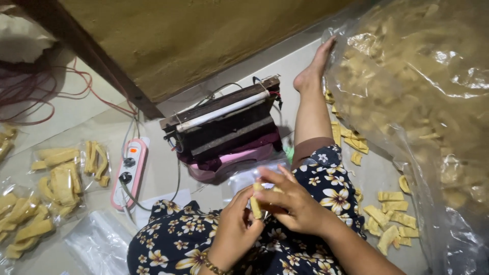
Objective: Packing small snack items into individual plastic bags by hand while sitting on the floor.
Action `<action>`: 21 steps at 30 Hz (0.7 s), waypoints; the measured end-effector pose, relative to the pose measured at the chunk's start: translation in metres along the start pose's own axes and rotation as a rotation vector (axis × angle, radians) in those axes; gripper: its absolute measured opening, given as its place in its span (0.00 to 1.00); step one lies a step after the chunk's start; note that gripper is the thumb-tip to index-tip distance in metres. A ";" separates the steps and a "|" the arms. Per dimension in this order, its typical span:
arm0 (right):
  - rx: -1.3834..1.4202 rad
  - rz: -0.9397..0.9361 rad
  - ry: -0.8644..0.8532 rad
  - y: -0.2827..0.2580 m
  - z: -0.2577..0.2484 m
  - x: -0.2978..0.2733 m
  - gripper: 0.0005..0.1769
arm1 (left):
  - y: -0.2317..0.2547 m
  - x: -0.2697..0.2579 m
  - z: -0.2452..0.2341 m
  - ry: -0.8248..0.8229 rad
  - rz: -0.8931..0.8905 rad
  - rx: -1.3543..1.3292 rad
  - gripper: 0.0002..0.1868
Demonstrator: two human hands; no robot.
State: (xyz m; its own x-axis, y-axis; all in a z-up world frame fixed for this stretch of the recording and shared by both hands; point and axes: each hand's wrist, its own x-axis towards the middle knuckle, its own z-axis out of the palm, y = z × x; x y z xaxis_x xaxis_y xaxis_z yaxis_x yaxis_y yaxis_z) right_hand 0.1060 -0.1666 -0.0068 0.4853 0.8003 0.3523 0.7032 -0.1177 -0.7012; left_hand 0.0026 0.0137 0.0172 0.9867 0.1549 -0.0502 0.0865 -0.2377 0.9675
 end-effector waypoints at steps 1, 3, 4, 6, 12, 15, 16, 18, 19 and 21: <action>-0.005 0.007 0.004 -0.010 -0.008 0.008 0.40 | -0.002 -0.002 -0.001 -0.009 0.002 -0.003 0.38; -0.102 -0.013 -0.057 -0.031 -0.024 0.021 0.19 | -0.006 -0.005 -0.001 0.042 -0.037 -0.033 0.34; -0.110 0.006 -0.049 -0.038 -0.026 0.020 0.19 | -0.008 -0.008 -0.003 0.020 -0.037 -0.038 0.34; -0.320 -0.048 -0.087 -0.048 -0.028 0.021 0.21 | -0.013 -0.012 -0.008 -0.044 -0.308 -0.438 0.39; -0.324 -0.046 -0.080 -0.046 -0.024 0.006 0.08 | -0.022 -0.014 -0.002 -0.131 -0.105 -0.422 0.44; -0.148 0.022 0.000 -0.045 -0.038 0.003 0.07 | -0.017 0.005 0.003 -0.233 -0.001 0.013 0.67; -0.147 0.022 -0.003 -0.028 -0.041 -0.005 0.07 | -0.033 -0.001 0.016 -0.231 -0.003 0.011 0.67; 0.234 0.307 0.003 0.006 -0.044 -0.016 0.20 | -0.066 -0.010 0.038 -0.420 -0.440 -0.396 0.34; 0.235 0.299 0.000 0.055 -0.055 -0.027 0.20 | -0.065 -0.003 0.040 -0.412 -0.437 -0.395 0.34; -0.075 0.508 0.540 0.147 -0.070 -0.052 0.18 | -0.061 -0.003 0.044 -0.350 -0.474 -0.574 0.43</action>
State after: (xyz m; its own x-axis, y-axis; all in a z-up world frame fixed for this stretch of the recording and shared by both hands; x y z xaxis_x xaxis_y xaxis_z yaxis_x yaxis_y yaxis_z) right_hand 0.2204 -0.2667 -0.0848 0.9343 0.2386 0.2648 0.3481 -0.4516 -0.8215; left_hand 0.0006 -0.0142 -0.0524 0.8570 -0.2150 -0.4683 0.5148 0.3199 0.7954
